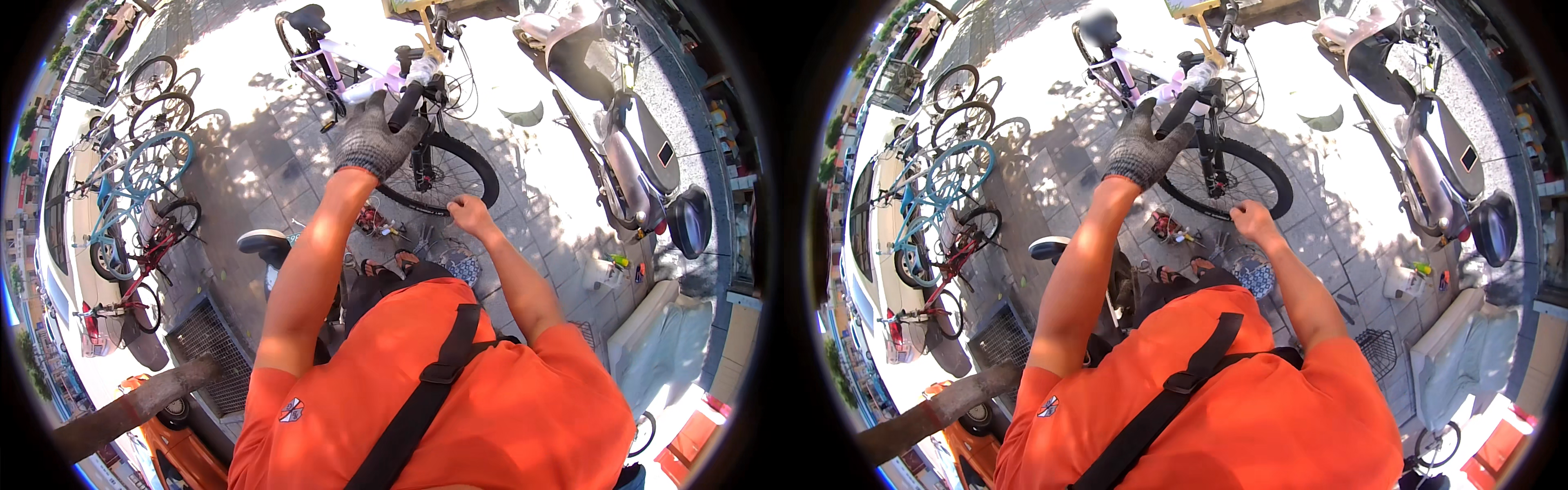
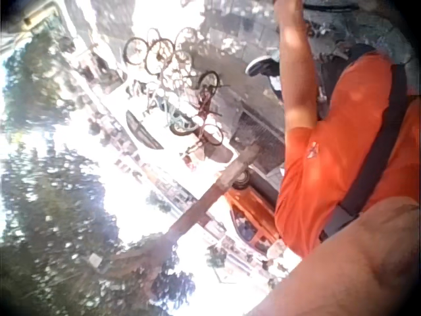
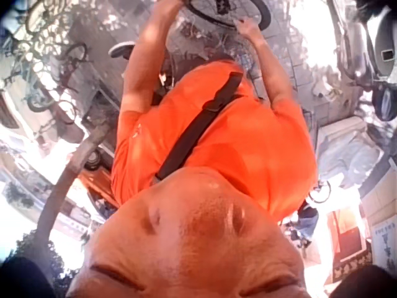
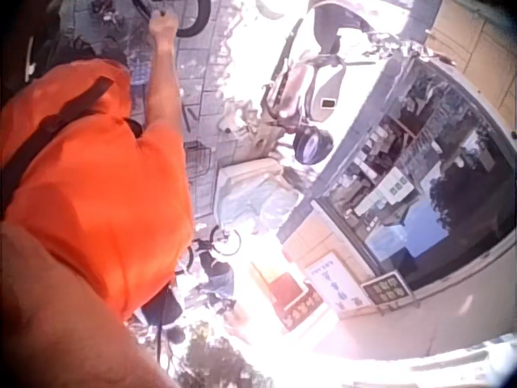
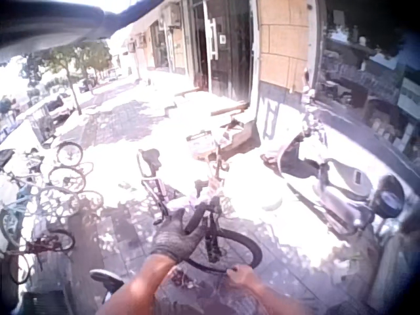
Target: The person walks to a bicycle, puts on gloves, and uses a screwdriver to adjust the handlebars. They then test the handlebars and move the bicycle slightly.
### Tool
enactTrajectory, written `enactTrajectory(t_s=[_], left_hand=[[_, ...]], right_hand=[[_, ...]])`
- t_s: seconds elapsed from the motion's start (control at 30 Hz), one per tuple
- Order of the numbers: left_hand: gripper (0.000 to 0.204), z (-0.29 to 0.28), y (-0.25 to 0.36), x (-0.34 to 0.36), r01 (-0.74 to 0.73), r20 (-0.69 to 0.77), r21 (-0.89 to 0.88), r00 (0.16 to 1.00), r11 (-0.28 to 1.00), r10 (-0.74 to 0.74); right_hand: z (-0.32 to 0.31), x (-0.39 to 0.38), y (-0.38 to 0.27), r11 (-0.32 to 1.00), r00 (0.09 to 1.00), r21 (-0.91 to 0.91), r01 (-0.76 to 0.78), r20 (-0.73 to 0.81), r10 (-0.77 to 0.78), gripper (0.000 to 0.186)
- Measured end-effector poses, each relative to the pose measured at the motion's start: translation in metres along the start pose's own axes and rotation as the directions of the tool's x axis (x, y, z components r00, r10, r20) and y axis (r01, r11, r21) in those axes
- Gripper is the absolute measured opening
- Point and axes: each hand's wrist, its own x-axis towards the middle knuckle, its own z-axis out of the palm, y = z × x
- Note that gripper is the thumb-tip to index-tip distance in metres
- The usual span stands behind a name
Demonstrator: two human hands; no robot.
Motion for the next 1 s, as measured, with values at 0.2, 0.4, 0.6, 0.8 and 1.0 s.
enactTrajectory(t_s=[0.2, 0.4, 0.6, 0.8, 1.0], left_hand=[[0.064, 0.01, -0.017, 0.041, 0.122, 0.434, 0.044, 0.891, 0.992, -0.129], [0.054, -0.04, -0.133, 0.017, -0.004, 0.394, -0.087, 0.918, 0.996, 0.038], [0.059, -0.084, -0.231, 0.031, 0.077, 0.463, -0.237, 0.885, 0.969, 0.043], [0.062, -0.116, -0.304, 0.076, 0.023, 0.482, -0.098, 0.876, 0.995, 0.028], [0.052, -0.121, -0.39, 0.117, -0.033, 0.384, -0.112, 0.92, 0.993, 0.074]], right_hand=[[-0.064, 0.046, -0.066, 0.944, 0.963, 0.308, -0.115, -0.2, 0.183, 0.036], [-0.122, 0.125, -0.116, 0.993, 0.828, 0.089, 0.081, -0.56, -0.017, 0.05], [-0.124, 0.203, -0.188, 0.878, 0.879, 0.456, -0.142, -0.349, 0.324, 0.075], [-0.086, 0.251, -0.226, 0.751, 0.961, 0.655, -0.078, -0.151, 0.231, 0.053], [-0.082, 0.27, -0.293, 0.926, 0.957, 0.3, -0.231, -0.099, 0.271, 0.081]])
